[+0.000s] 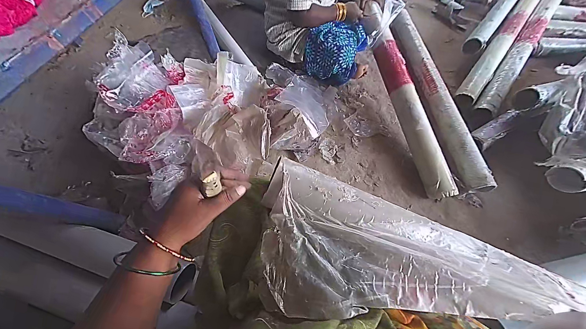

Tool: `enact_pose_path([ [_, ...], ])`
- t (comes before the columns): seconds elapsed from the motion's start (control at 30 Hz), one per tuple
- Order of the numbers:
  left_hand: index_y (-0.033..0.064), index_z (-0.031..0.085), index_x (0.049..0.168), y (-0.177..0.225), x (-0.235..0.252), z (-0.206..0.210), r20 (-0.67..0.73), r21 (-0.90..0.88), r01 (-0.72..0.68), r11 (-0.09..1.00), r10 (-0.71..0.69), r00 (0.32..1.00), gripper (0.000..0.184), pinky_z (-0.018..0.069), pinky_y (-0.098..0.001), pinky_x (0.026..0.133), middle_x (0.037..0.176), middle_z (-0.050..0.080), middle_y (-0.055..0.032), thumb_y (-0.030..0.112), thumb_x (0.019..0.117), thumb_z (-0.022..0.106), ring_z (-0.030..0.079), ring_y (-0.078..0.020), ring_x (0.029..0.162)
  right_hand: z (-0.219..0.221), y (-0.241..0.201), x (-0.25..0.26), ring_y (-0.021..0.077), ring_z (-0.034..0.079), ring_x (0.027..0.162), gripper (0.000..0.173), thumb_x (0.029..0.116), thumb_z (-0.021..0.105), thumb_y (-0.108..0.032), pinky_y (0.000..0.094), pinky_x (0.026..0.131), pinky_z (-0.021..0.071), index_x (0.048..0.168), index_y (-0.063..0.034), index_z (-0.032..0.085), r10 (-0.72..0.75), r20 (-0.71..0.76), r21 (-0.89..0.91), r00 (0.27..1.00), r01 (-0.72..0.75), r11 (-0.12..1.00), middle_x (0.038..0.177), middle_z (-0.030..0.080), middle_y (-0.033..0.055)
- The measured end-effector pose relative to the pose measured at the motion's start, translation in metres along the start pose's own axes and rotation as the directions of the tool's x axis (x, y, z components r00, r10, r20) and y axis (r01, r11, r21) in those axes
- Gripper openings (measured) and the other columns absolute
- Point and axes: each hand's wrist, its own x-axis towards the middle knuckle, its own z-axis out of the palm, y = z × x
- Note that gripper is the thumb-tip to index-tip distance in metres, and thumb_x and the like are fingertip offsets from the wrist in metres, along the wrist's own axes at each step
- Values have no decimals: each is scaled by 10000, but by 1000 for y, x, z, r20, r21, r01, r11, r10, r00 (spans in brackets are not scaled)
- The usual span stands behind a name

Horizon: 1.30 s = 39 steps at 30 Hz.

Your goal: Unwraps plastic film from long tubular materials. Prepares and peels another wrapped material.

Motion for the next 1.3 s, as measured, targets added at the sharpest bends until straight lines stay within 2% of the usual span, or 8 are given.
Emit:
enact_pose_path([
  [0.17,-8,650,1224,-4,-29,38,180,-129,-36,991,59,982,413,572,-206,832,1023,726,8,306,957,647,679,-2,905,-15,5,0,-20,630,556,379,1099,309,-107,120,508,519,882,-155,616,-8,35,-88,999,11,996,716,704,-77],
  [0.37,-4,642,1171,-4,-38,66,65,-314,-16,949,38,997,323,525,-141,750,862,665,97,196,919,669,619,59,781,-33,18,-4,34,669,599,288,1058,382,-66,185,516,539,872,-146,587,37,30,-279,999,-27,960,696,697,-58],
  [0.47,52,621,1063,14,-35,62,125,-470,170,866,-125,984,156,536,-151,712,828,646,90,116,921,635,628,26,743,-7,-3,-37,86,669,632,119,1091,407,-86,226,553,538,1031,-51,504,177,-63,-671,982,-173,721,781,652,15],
  [0.57,79,626,1002,19,-30,61,177,-553,310,774,-254,951,54,564,-188,705,818,665,44,72,951,609,652,-16,738,-22,-11,-35,182,705,721,276,1099,463,-186,341,647,569,1256,14,570,271,-108,-914,957,-203,352,963,730,123],
  [0.63,77,626,1009,18,-29,62,189,-561,324,762,-263,946,55,572,-205,724,838,674,37,71,957,607,661,-30,759,-36,-16,-35,224,709,745,332,1109,453,-231,407,691,573,1280,33,561,255,-61,-965,965,-122,233,960,729,170],
  [0.8,71,639,1058,14,-32,63,144,-480,227,847,-179,973,129,542,-182,753,883,656,45,100,933,642,637,-12,809,-25,-23,-47,96,711,695,293,1077,488,-235,277,627,591,1205,15,569,53,228,-912,972,194,363,896,726,59],
  [1.03,42,644,1116,11,-41,65,99,-491,134,861,-98,990,212,547,-167,778,916,680,45,101,913,666,652,8,849,56,4,-63,47,726,839,301,1014,551,-333,257,732,614,1116,-66,647,90,723,-649,685,629,427,976,748,-46],
  [1.3,-2,619,1063,13,-43,70,172,-366,193,910,-138,975,215,500,-180,717,823,592,45,163,938,677,574,12,735,173,51,-122,196,699,969,308,1001,620,-193,312,798,578,1239,-12,694,213,951,-289,224,886,362,1184,694,174],
])
